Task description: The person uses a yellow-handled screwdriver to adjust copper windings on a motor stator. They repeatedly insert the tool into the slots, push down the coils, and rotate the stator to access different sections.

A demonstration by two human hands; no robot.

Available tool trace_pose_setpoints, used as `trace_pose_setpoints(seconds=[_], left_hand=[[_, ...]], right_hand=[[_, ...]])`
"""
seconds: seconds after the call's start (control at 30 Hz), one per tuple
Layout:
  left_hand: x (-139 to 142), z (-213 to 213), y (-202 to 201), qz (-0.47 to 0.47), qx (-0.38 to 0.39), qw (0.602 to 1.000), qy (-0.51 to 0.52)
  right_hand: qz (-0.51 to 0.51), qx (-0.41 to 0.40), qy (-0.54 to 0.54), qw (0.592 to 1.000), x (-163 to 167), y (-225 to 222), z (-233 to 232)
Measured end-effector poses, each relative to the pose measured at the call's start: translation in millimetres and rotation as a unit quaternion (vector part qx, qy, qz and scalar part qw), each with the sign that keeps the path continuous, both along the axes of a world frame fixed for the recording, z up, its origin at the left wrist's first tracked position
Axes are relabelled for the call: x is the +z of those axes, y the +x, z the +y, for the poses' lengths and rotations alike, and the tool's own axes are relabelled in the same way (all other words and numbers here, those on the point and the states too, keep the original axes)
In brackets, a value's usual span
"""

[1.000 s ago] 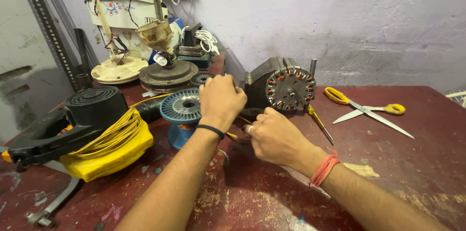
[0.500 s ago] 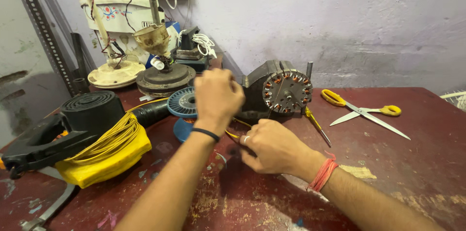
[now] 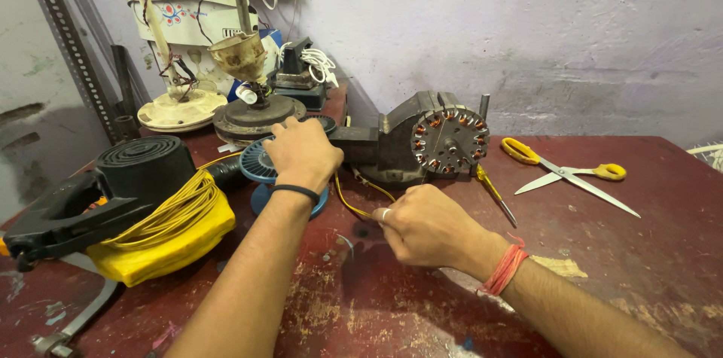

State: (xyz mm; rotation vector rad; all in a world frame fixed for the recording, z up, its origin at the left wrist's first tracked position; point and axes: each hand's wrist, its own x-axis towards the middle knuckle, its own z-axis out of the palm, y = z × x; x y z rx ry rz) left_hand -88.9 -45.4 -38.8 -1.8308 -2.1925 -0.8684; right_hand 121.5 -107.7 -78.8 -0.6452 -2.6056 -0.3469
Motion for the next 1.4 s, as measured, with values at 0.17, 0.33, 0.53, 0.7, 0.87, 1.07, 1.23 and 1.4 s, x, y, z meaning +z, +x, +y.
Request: trace_pose_setpoints(seconds=[0.17,0.33,0.53,0.7,0.87,1.07,1.23,1.4], left_hand=[[7.0,-5.7,1.5,0.023,-0.022,0.995,-0.090],[8.0,-5.7,2.2,0.031,-0.011,0.996,-0.081],[3.1,1.8,-4.3,0.018,-0.051,0.996,-0.064],[4.2,2.2,-3.3,0.019,-0.014,0.998,-0.060],[1.5,2.3,-3.0,0.018,-0.029,0.999,-0.040],[-8.2,7.8,-10.5,0.023,-0.022,0.999,-0.002],[2.6,7.5,-10.8,0.010,-0.045,0.996,-0.077],[4.2,-0.8,-2.4,-0.010,0.000,0.999,-0.049]], right_hand=[[0.006,-0.026,-0.018,0.999,1.4,-1.3,-2.9],[-0.037,-0.086,-0.030,0.995,2.6,-1.4,-2.2],[-0.015,0.015,-0.029,0.999,2.5,-1.4,-1.6],[-0.028,0.018,-0.053,0.998,4.4,-2.2,-8.5],[-0.016,-0.012,-0.072,0.997,6.6,-7.5,-19.2],[-0.051,0.013,-0.062,0.997,6.7,-15.0,-26.7],[-0.047,0.035,-0.046,0.997,4.8,-17.9,-33.9],[-0.051,0.022,-0.066,0.996,4.0,-21.5,-36.0]])
